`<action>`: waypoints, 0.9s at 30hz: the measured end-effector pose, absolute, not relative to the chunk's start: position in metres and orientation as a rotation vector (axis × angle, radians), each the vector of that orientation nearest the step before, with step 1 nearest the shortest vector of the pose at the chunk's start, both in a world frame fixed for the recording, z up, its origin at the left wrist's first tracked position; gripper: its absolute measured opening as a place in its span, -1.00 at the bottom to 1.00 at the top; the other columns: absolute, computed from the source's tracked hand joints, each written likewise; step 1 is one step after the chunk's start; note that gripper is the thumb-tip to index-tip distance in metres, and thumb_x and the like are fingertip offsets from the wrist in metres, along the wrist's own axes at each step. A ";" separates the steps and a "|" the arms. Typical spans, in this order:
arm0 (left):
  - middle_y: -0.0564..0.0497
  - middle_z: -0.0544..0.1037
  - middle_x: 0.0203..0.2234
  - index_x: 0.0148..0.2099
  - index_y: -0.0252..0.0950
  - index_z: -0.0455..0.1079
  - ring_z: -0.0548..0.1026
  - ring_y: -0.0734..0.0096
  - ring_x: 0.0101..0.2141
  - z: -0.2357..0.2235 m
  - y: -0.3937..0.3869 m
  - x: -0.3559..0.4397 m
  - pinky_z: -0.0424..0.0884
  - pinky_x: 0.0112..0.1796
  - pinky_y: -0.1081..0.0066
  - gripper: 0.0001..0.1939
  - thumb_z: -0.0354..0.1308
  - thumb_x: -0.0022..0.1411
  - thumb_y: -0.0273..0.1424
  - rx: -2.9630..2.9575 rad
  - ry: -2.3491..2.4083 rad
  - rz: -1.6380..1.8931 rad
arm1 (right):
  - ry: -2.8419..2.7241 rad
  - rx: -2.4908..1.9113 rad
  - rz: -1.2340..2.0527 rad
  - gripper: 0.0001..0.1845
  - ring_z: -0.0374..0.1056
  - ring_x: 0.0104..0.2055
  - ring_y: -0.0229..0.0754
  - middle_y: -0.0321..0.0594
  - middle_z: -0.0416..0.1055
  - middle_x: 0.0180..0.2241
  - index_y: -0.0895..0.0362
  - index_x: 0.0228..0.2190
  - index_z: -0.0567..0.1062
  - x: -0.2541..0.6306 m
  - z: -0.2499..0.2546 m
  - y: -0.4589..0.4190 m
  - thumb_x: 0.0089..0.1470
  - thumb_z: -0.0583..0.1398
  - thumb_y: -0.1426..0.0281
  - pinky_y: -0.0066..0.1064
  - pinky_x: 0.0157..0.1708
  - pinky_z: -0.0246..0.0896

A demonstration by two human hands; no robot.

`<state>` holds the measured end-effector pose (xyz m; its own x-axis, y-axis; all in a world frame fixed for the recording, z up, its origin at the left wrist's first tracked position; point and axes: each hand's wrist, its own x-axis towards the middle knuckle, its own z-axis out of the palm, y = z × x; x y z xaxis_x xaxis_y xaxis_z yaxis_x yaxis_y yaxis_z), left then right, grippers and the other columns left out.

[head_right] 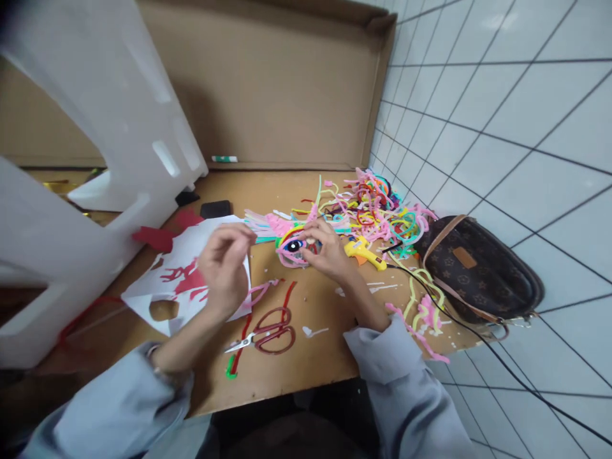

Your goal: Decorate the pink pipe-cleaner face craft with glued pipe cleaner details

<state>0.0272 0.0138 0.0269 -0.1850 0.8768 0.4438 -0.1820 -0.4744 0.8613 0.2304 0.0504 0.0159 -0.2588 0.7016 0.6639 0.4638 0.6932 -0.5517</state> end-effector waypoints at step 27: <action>-0.11 0.51 -0.05 -0.03 -0.26 0.34 0.49 0.22 0.00 -0.033 0.058 0.045 0.40 0.05 0.22 -0.42 0.40 0.02 -0.06 1.209 0.749 1.417 | -1.888 -0.957 0.284 -0.87 0.41 -0.07 -0.04 -0.17 0.47 -0.19 0.04 -0.35 0.56 0.231 0.022 0.048 -0.05 0.30 0.43 -0.07 0.02 0.30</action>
